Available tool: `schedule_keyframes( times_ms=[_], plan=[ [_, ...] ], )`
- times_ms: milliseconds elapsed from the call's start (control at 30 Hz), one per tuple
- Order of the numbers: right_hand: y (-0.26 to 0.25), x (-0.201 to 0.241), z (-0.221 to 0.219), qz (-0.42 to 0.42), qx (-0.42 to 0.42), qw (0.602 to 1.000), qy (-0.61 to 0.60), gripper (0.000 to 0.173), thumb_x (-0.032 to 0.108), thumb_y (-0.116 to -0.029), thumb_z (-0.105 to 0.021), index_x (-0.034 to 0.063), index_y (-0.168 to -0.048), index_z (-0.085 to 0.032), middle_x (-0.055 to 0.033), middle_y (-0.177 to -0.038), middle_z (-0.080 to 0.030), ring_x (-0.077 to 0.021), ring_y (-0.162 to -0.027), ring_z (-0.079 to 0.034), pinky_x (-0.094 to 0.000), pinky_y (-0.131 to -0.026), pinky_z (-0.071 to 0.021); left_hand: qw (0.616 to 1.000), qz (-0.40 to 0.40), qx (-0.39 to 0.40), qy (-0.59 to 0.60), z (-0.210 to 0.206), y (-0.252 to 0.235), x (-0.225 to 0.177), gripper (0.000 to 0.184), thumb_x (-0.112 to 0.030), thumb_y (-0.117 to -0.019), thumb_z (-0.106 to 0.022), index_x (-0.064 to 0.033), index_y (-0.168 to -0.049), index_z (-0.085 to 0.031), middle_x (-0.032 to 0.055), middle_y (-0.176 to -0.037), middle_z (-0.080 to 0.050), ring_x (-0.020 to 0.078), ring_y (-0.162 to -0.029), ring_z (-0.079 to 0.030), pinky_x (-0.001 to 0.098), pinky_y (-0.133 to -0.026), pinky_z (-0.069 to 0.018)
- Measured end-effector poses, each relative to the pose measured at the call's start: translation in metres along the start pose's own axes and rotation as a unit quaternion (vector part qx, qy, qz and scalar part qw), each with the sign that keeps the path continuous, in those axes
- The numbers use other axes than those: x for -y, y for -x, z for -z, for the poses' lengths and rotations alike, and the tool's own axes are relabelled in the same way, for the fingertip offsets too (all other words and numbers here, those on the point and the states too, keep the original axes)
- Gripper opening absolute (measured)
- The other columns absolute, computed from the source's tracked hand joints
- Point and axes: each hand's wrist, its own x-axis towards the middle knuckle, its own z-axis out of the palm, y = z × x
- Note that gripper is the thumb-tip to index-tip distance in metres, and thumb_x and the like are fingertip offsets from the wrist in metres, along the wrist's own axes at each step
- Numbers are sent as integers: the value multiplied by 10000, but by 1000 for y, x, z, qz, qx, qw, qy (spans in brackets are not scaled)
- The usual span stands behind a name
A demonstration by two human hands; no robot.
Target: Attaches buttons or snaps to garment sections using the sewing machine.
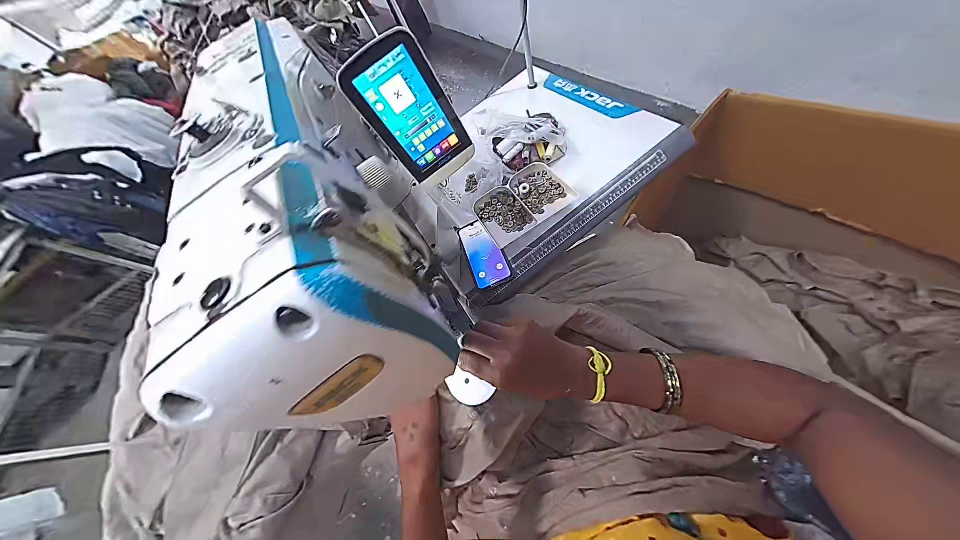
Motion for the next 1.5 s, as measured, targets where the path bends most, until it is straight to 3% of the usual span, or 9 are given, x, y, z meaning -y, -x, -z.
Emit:
schedule_keyframes(
  times_ms=[167,233,333,400,467,767,1033,1267,1500],
  plan=[
    [6,2,-9,-52,-52,996,-54,156,-32,-924,-594,41,-925,-732,-99,-873,-706,-241,-784,-688,-331,-575,-516,994,-86,-9,72,-1,21,4,99,-110,-1048,-416,-52,-1063,-495,-119,-813,-539,-92,-734,-570,109,-719,-497],
    [11,3,-13,-99,-91,985,-109,147,-2,-941,-598,53,-909,-730,-95,-852,-706,-252,-774,-681,-353,-594,-519,988,-132,-2,78,-2,29,2,131,-128,-1055,-386,-118,-1081,-514,-176,-805,-572,-103,-719,-574,92,-693,-491],
    [18,6,-19,-162,-139,958,-193,132,80,-976,-623,48,-914,-735,-98,-833,-704,-257,-779,-677,-352,-635,-534,982,-182,30,36,2,35,7,264,-206,-1084,-373,-48,-1233,-522,-143,-948,-567,-88,-835,-553,104,-761,-462],
    [23,6,-21,-187,-150,941,-237,132,101,-982,-628,43,-923,-731,-105,-852,-708,-252,-800,-681,-338,-659,-543,980,-193,44,16,1,36,9,326,-172,-1086,-362,43,-1303,-475,-70,-1124,-594,-71,-997,-567,127,-893,-469],
    [27,4,-22,-200,-158,929,-269,123,100,-977,-635,38,-927,-729,-110,-863,-708,-245,-802,-678,-328,-673,-545,982,-184,40,1,-2,37,7,348,-147,-1077,-382,93,-1322,-442,-21,-1185,-594,-54,-1052,-583,138,-924,-490],
    [36,4,-24,-230,-171,903,-319,157,133,-995,-626,38,-919,-725,-102,-834,-682,-225,-771,-667,-306,-644,-536,988,-151,20,0,-11,34,-1,131,-65,-1020,-491,-20,-1136,-534,-96,-898,-633,-38,-802,-629,150,-768,-549],
    [32,3,-25,-251,-165,886,-354,142,143,-978,-645,51,-910,-728,-85,-810,-665,-218,-759,-650,-312,-631,-521,994,-104,4,37,-11,35,-7,111,-21,-1012,-496,-47,-1032,-602,-79,-845,-673,-11,-779,-655,173,-744,-568],
    [10,9,-16,-315,-147,817,-460,135,170,-968,-673,62,-1012,-741,-69,-839,-651,-162,-752,-631,-297,-666,-532,995,-80,-4,63,-5,37,-5,174,-20,-1023,-464,-53,-1001,-634,-60,-844,-690,4,-772,-669,178,-713,-576],
    [14,12,-26,-328,-152,825,-433,111,125,-942,-679,65,-997,-755,-65,-860,-659,-144,-765,-633,-276,-673,-544,995,-76,-23,65,3,38,2,148,-40,-1031,-473,-60,-996,-615,-64,-813,-659,0,-728,-643,172,-684,-563]
  ],
)
